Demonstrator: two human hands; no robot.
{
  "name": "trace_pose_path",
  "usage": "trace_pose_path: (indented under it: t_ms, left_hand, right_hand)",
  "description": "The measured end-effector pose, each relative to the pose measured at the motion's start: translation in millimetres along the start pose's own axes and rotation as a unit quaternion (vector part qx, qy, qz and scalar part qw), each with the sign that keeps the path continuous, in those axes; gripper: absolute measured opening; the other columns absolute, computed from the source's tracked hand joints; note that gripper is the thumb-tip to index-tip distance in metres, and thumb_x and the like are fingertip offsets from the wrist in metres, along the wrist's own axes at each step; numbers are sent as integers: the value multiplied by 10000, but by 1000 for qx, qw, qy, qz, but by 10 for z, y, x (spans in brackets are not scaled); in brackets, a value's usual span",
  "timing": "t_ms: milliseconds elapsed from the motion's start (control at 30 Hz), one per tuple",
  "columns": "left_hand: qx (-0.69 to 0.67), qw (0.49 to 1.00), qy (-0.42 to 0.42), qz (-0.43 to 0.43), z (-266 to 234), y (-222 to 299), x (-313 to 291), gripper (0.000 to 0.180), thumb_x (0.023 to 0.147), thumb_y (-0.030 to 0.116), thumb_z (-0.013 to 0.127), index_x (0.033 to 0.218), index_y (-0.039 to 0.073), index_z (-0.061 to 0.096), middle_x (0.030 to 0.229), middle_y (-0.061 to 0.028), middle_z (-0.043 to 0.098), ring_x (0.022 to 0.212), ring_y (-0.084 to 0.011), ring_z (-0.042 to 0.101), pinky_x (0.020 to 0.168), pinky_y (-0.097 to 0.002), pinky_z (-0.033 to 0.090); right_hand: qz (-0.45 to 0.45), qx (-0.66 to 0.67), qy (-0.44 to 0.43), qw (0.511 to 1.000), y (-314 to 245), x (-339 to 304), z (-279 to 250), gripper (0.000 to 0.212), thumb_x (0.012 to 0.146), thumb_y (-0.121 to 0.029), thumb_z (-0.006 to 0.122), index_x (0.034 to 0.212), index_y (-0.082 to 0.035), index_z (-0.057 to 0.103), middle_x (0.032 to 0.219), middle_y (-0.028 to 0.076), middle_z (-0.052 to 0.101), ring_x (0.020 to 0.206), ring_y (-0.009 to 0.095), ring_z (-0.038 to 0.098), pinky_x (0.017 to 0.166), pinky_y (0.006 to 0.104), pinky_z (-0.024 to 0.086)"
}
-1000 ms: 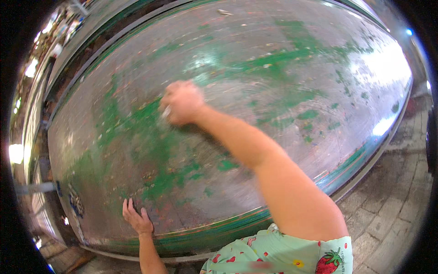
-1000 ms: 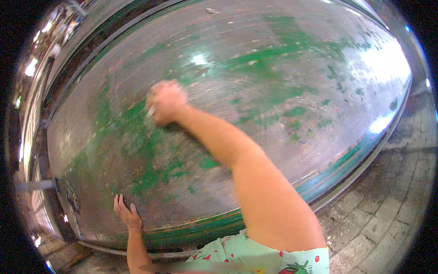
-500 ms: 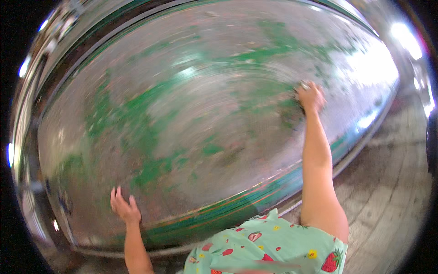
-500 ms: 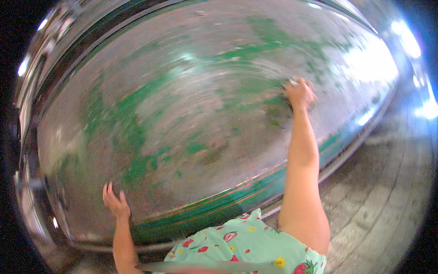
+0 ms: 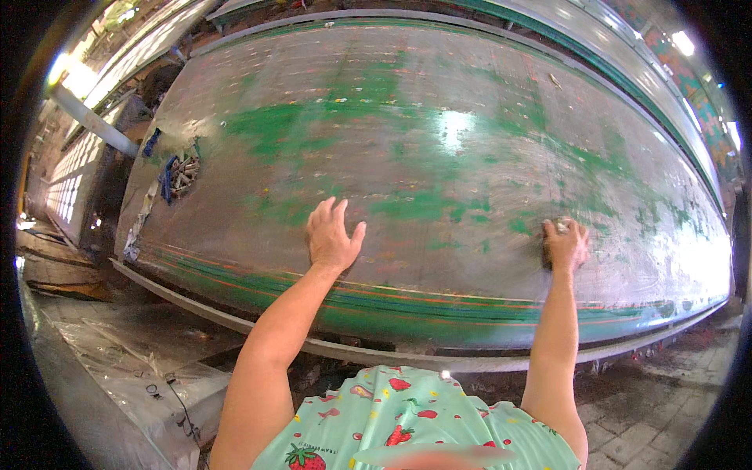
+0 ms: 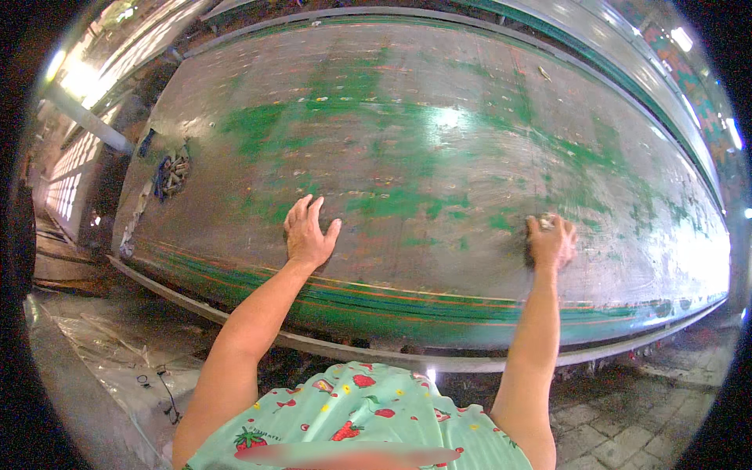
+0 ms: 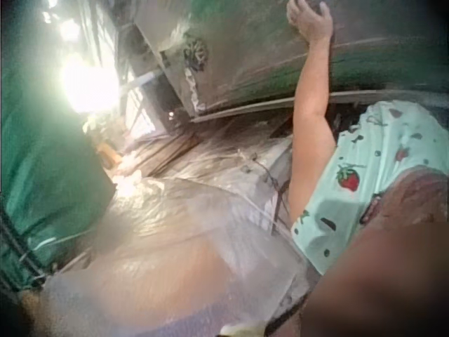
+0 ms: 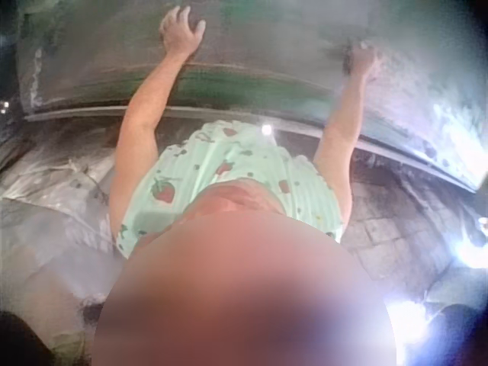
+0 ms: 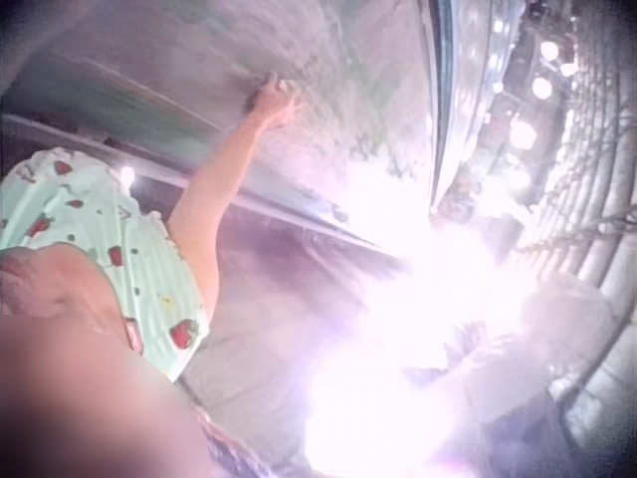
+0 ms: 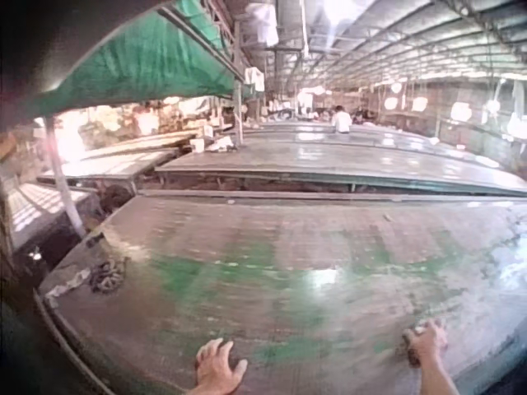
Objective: The person scrubs the interior surface of a green boat hull using a white cloth or sponge. They move the cloth back and forth across the curved surface, occasionally repositioning their hands to reach different areas.
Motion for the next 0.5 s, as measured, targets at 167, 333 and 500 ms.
trace_pose_path:
  t_ms: [167,333,500]
  left_hand:
    - [-128,988,11,87,-291,-565,-15,768,1029,438,841,1681,119,589,1745,-219,535,1629,-455,479,1356,-664,343]
    - [40,988,54,138,-919,-2132,96,751,998,391,874,1655,141,613,1729,-194,565,1612,-444,504,1340,-673,339]
    - [130,991,-4,-26,-1169,-3734,119,780,1095,483,787,1737,123,532,1804,-205,482,1671,-454,428,1387,-667,291]
  right_hand:
    - [-91,23,22,995,-1275,-1208,-214,453,871,-508,924,1264,-291,864,1405,52,726,1406,352,652,1128,637,515]
    - [-207,116,18,971,-2221,-2411,-420,380,820,-328,931,1196,-289,890,1358,36,743,1366,352,677,1116,601,512]
    - [-351,189,18,917,-2594,-2541,-394,390,807,-297,926,1196,-268,907,1354,36,763,1347,346,686,1113,578,512]
Point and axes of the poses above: each hand's wrist, its own x-axis towards the middle knuckle, its own z-axis out of the palm, y = z × x, the point moved 6 cm from there along x, towards the middle knuckle
